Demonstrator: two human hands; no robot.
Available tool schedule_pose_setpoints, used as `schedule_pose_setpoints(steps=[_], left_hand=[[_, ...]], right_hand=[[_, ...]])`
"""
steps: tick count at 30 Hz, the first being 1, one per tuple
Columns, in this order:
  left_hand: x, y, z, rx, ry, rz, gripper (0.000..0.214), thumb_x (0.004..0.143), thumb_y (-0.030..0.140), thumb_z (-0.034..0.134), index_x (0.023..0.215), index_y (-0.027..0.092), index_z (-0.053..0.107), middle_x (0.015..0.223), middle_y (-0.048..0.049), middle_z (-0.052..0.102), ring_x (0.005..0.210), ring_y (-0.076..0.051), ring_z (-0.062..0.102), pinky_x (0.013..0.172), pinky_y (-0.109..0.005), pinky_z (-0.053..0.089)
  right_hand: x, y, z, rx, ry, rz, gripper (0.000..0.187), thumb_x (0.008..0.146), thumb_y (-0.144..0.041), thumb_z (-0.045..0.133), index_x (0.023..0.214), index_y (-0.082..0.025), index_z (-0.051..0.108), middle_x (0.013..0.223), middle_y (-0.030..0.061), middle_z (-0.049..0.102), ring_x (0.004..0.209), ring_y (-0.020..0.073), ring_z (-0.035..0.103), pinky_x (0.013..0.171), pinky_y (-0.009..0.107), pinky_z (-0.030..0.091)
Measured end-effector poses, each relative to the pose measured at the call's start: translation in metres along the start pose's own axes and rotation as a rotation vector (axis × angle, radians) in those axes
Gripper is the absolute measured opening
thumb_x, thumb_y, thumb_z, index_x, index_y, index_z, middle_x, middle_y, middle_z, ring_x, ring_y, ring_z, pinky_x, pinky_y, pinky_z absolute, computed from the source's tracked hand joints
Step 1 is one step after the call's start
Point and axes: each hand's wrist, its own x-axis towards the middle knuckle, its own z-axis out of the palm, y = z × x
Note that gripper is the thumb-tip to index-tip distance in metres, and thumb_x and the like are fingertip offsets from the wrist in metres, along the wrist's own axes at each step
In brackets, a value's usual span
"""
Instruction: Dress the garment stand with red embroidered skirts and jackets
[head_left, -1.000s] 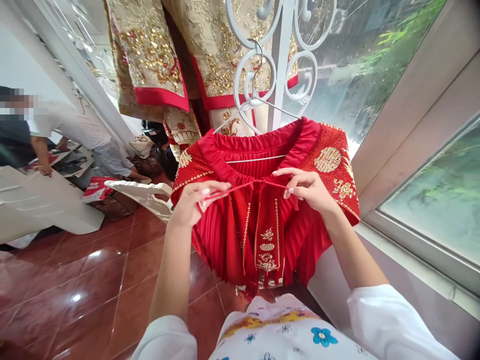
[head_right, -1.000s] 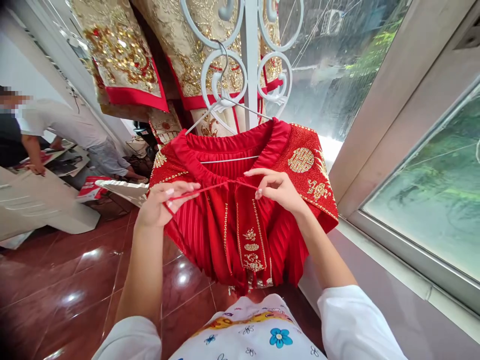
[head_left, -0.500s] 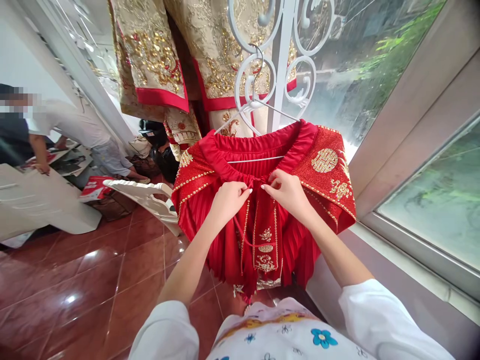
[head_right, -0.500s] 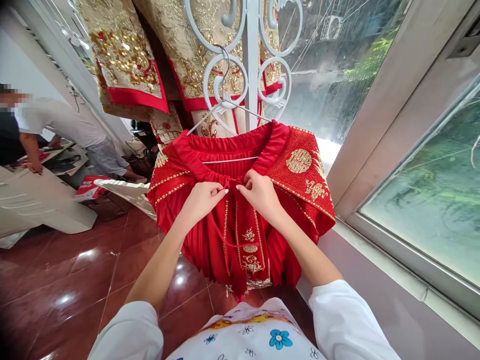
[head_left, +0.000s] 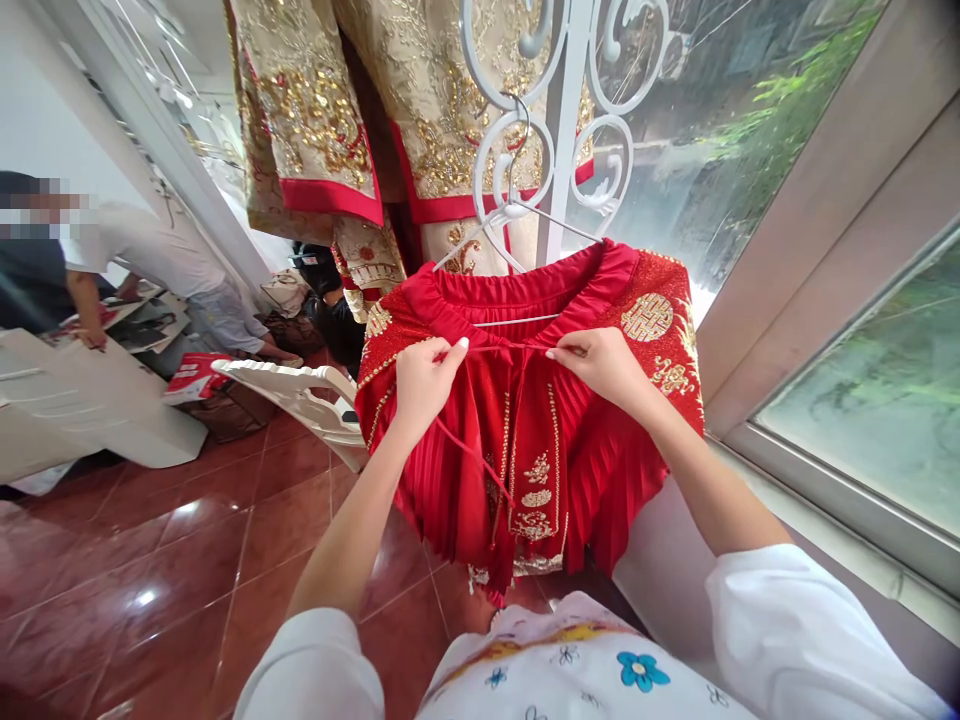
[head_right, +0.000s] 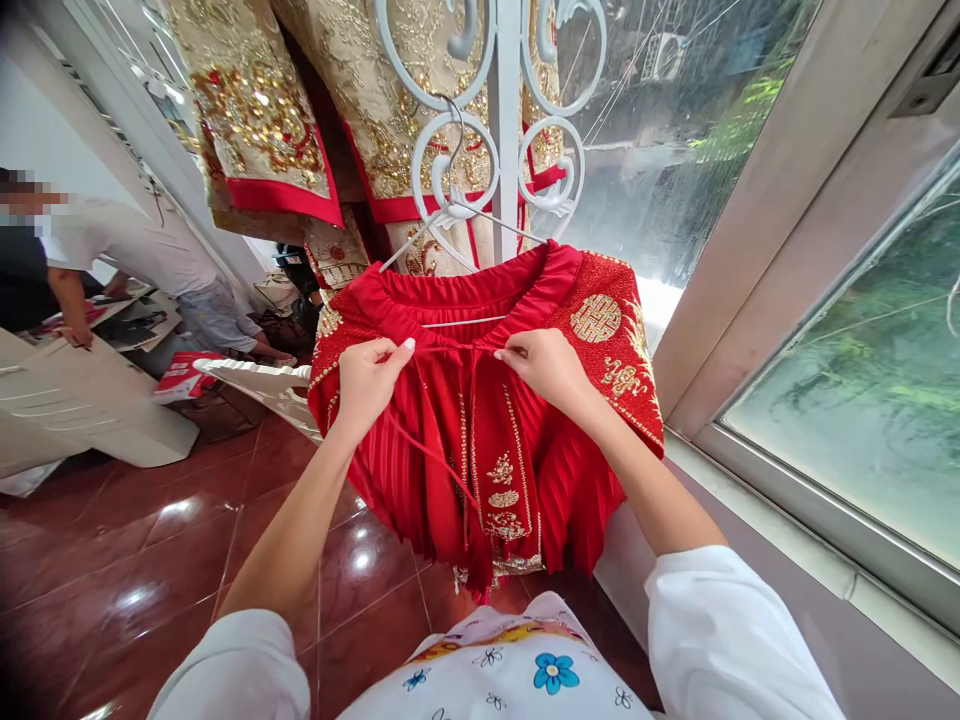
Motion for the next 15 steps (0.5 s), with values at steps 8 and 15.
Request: schedule_pose_setpoints(steps=[8, 15], left_hand=[[-0.002, -0.002, -0.034, -0.059, -0.349, 0.006, 0.009, 0.072, 0.021, 0.058, 0.072, 0.017, 0.066, 0.059, 0.0009, 0.055, 0.052, -0.010, 0.048, 0.052, -0.022, 0.037], [0.004, 0.005, -0.009, 0.344, 0.258, 0.172, 0.011, 0.074, 0.019, 0.059, 0.076, 0.017, 0.069, 0.074, -0.0031, 0.057, 0.065, -0.013, 0.052, 0.064, -0.026, 0.042]], right_hand=[[0.010, 0.012, -0.004, 0.223, -0.165, 0.146, 0.030, 0.080, -0.033, 0.050, 0.065, -0.011, 0.065, 0.051, -0.0018, 0.044, 0.048, 0.0067, 0.030, 0.051, 0.024, 0.026], [0.026, 0.000, -0.032, 0.279, -0.612, -0.006, 0.022, 0.074, -0.028, 0.056, 0.065, -0.013, 0.069, 0.053, -0.0009, 0.054, 0.048, 0.0075, 0.038, 0.049, 0.024, 0.029]])
